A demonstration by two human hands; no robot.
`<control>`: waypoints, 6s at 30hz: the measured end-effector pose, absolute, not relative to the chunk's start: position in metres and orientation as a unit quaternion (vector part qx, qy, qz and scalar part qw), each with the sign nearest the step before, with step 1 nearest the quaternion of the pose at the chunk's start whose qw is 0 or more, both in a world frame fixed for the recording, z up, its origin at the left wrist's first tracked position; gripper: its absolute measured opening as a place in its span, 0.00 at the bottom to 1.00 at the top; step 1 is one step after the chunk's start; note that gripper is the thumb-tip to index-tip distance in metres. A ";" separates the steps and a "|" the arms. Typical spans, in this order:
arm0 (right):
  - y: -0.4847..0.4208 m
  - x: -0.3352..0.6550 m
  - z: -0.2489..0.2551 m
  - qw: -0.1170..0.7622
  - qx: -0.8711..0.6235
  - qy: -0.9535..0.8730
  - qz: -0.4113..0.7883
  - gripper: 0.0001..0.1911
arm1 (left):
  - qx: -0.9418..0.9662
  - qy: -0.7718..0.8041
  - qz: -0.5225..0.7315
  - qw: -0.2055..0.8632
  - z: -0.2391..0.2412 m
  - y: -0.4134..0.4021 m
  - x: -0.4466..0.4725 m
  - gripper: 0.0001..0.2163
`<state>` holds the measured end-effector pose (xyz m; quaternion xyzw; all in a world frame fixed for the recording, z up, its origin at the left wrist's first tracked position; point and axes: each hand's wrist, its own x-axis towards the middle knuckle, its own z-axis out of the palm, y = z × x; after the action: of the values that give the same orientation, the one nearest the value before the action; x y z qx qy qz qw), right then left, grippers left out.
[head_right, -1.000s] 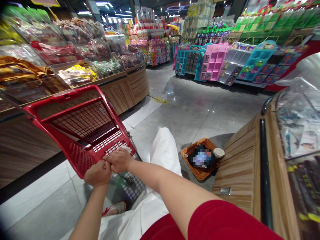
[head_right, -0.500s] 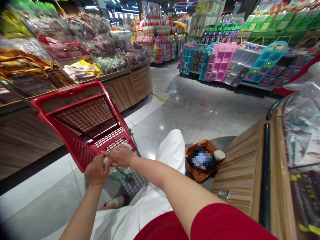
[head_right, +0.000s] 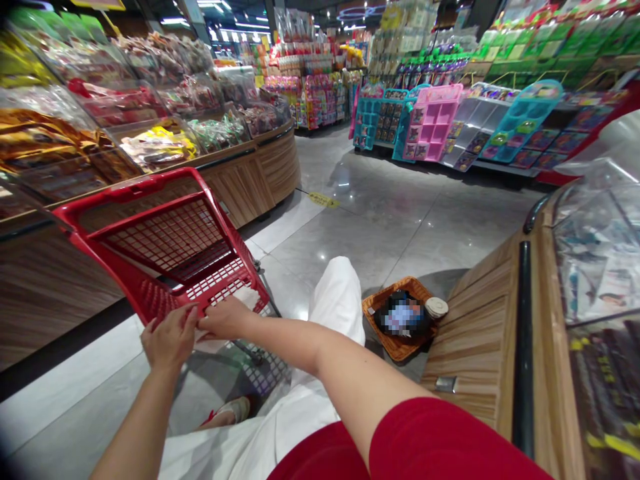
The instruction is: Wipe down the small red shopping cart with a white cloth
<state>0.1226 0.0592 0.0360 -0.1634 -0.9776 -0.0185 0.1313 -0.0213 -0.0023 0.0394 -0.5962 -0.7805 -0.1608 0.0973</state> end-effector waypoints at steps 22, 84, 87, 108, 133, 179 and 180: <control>0.040 0.125 0.030 0.136 -0.244 -0.960 0.020 0.21 | -0.589 -0.776 -0.205 0.091 0.035 -0.020 -0.005 0.16; 0.101 0.156 0.012 0.133 -0.065 -0.988 -0.041 0.16 | -0.590 -0.770 -0.179 0.166 0.028 -0.012 0.005 0.19; 0.130 0.178 0.024 0.114 -0.071 -0.991 -0.030 0.15 | -0.588 -0.771 -0.189 0.157 0.028 -0.006 0.006 0.20; 0.157 0.190 0.022 0.135 -0.124 -0.983 0.008 0.15 | -0.590 -0.773 -0.183 0.142 0.029 0.017 0.010 0.21; 0.095 0.148 0.003 0.194 -0.184 -0.963 0.025 0.20 | -0.563 -0.791 -0.163 0.173 0.025 0.016 0.009 0.19; 0.110 0.184 -0.002 0.247 -0.150 -0.951 0.113 0.11 | -0.563 -0.796 -0.206 0.090 0.052 0.030 -0.032 0.15; 0.118 0.187 0.000 0.242 -0.152 -0.951 0.118 0.12 | -0.581 -0.791 -0.170 0.084 0.057 0.037 -0.043 0.14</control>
<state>0.1867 0.1177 -0.0001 -0.1522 -0.9510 0.1176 0.2422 -0.0431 0.0365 0.0566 -0.5811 -0.7914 -0.1703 0.0837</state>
